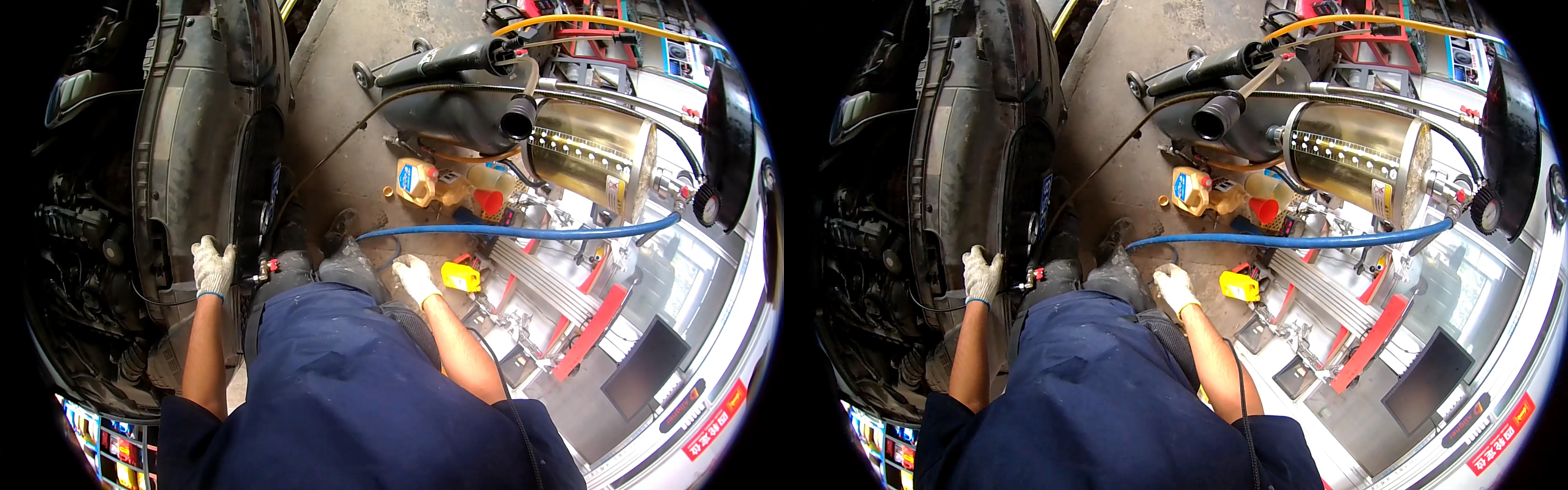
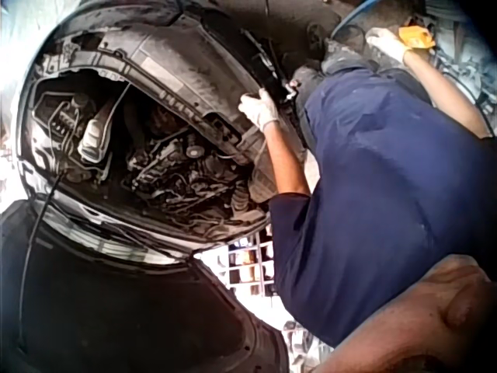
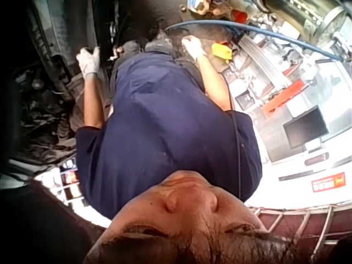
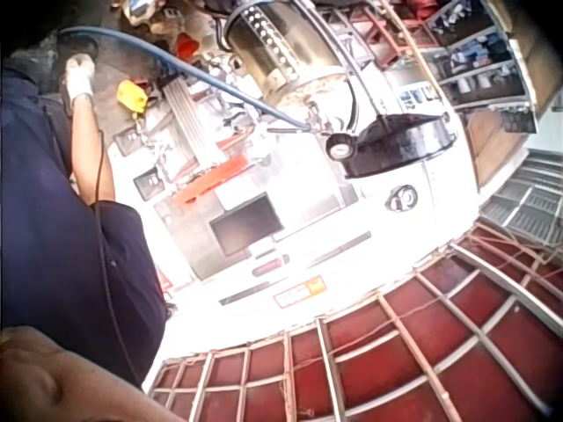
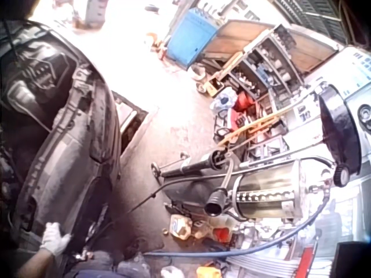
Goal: The person operates a fluid exchange machine connected to a car's engine, removes the oil cap, and then reattaches the air intake assembly. The person handles hoses, the oil cap, and the air intake housing during the process.
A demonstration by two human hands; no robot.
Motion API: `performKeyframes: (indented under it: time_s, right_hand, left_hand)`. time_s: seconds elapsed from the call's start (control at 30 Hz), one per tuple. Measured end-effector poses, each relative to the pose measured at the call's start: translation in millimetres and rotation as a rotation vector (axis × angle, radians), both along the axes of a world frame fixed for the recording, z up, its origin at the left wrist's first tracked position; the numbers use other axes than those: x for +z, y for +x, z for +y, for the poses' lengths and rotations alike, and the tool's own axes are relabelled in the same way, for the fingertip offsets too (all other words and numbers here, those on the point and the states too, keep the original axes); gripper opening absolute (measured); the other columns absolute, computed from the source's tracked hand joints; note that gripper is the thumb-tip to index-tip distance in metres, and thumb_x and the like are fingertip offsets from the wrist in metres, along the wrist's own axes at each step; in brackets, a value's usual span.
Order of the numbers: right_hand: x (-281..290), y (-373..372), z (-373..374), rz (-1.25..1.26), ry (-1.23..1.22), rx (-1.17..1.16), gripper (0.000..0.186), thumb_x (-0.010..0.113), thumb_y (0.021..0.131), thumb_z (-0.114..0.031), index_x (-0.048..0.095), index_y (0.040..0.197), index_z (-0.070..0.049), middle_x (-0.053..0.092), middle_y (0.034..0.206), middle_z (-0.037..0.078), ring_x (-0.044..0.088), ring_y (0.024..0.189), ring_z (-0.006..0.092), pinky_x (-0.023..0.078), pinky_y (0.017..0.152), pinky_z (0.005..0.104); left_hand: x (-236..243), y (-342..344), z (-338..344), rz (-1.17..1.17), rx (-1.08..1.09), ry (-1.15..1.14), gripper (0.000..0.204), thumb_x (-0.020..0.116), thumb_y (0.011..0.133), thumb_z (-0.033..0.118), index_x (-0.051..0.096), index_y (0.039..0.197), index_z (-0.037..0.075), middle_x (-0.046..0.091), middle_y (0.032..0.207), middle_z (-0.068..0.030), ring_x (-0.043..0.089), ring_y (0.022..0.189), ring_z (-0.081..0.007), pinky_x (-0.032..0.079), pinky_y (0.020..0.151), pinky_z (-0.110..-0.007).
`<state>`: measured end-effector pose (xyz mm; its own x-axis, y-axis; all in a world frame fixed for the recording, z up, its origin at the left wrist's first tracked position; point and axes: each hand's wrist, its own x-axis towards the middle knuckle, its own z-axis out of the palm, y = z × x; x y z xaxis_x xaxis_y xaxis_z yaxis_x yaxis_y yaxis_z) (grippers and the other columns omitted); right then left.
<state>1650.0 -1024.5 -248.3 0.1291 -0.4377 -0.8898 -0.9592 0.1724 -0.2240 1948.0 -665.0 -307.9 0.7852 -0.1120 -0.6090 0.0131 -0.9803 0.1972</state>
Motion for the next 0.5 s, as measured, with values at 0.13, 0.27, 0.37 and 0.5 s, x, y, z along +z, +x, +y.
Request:
performKeyframes:
  time_s: [0.13, 0.27, 0.37, 0.5]
  right_hand:
    - [-12, -13, -1, -0.010, 0.003, -0.014, 0.026, 0.067, 0.096, -0.021, 0.071, 0.115, -0.003, 0.074, 0.091, 0.007, 0.065, 0.070, 0.0138, 0.054, 0.065, 0.0322]
    - [-16, -13, -2, -0.033, 0.015, -0.021, 0.026, 0.067, 0.096, -0.021, 0.071, 0.114, -0.003, 0.074, 0.091, 0.007, 0.065, 0.070, 0.0137, 0.053, 0.065, 0.0327]
    - [-18, -14, -2, -0.030, -0.009, -0.002, 0.025, 0.067, 0.096, -0.020, 0.071, 0.113, -0.003, 0.074, 0.090, 0.007, 0.065, 0.069, 0.0136, 0.054, 0.065, 0.0324]
    - [-11, -5, -2, -0.012, 0.016, -0.036, 0.023, 0.066, 0.096, -0.019, 0.071, 0.111, -0.003, 0.073, 0.089, 0.006, 0.064, 0.070, 0.0134, 0.054, 0.065, 0.0318]
  left_hand:
    - [2, 2, -3, 0.011, 0.005, -0.010, 0.050, 0.076, 0.086, 0.030, 0.058, 0.123, 0.002, 0.057, 0.118, -0.0262, 0.064, 0.106, -0.0460, 0.054, 0.090, -0.052]
    - [1, 0, 0, -0.022, 0.000, -0.012, 0.050, 0.077, 0.086, 0.031, 0.058, 0.122, 0.002, 0.057, 0.117, -0.0264, 0.064, 0.105, -0.0457, 0.054, 0.089, -0.052]
    - [0, -1, -1, -0.031, -0.002, -0.006, 0.050, 0.078, 0.086, 0.033, 0.058, 0.121, 0.002, 0.058, 0.116, -0.0264, 0.063, 0.104, -0.0451, 0.053, 0.088, -0.051]
    - [3, 1, -5, -0.018, 0.001, 0.009, 0.050, 0.077, 0.086, 0.031, 0.058, 0.122, 0.002, 0.057, 0.118, -0.0268, 0.064, 0.105, -0.0460, 0.054, 0.089, -0.052]
